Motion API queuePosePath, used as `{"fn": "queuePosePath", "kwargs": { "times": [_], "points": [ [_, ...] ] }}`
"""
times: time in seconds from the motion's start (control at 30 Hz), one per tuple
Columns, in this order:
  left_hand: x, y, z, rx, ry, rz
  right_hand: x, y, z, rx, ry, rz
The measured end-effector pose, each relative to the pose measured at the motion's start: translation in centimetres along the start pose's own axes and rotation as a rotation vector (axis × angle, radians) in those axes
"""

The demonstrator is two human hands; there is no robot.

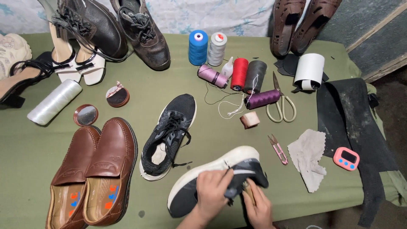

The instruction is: Hand-sewing a black sneaker using a needle and thread on a repair bench.

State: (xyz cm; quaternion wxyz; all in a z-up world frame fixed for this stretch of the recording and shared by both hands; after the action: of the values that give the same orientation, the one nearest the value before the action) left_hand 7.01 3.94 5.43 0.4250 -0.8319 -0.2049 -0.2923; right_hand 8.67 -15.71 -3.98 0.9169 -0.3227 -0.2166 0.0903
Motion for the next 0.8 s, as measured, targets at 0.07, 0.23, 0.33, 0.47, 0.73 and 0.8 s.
{"fn": "queuePosePath", "kwargs": {
  "times": [0.07,0.23,0.33,0.47,0.73,0.8],
  "points": [
    [1.8,1.1,2.9,-0.045,-0.142,0.077,4.7,-1.8,3.1,-0.171,0.059,0.108],
    [3.6,3.7,9.2,-0.061,-0.533,0.344,10.7,-0.8,5.2,-0.667,-0.027,0.325],
    [3.6,4.3,11.2,-0.042,-0.623,0.33,12.7,-0.3,6.0,-0.802,-0.084,0.49],
    [3.1,5.1,11.5,-0.009,-0.642,0.312,12.5,-0.5,5.0,-0.924,-0.089,0.625],
    [4.5,4.9,12.6,-0.024,-0.704,0.367,12.4,-0.6,6.0,-0.868,-0.122,0.459],
    [5.5,4.3,12.4,-0.088,-0.706,0.456,12.9,0.0,5.7,-0.876,-0.083,0.521]
  ]
}}
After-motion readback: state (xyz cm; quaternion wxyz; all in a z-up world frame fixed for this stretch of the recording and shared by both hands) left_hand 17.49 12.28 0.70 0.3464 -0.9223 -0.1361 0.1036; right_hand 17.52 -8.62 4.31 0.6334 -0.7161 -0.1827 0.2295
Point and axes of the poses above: each hand's wrist, its own x-axis towards the middle knuckle, its own y-axis out of the palm, z = x × y, the point moved 4 cm from there along x, towards the middle knuckle, and after that the axes turned 4 degrees about -x, right-handed, at the moved point
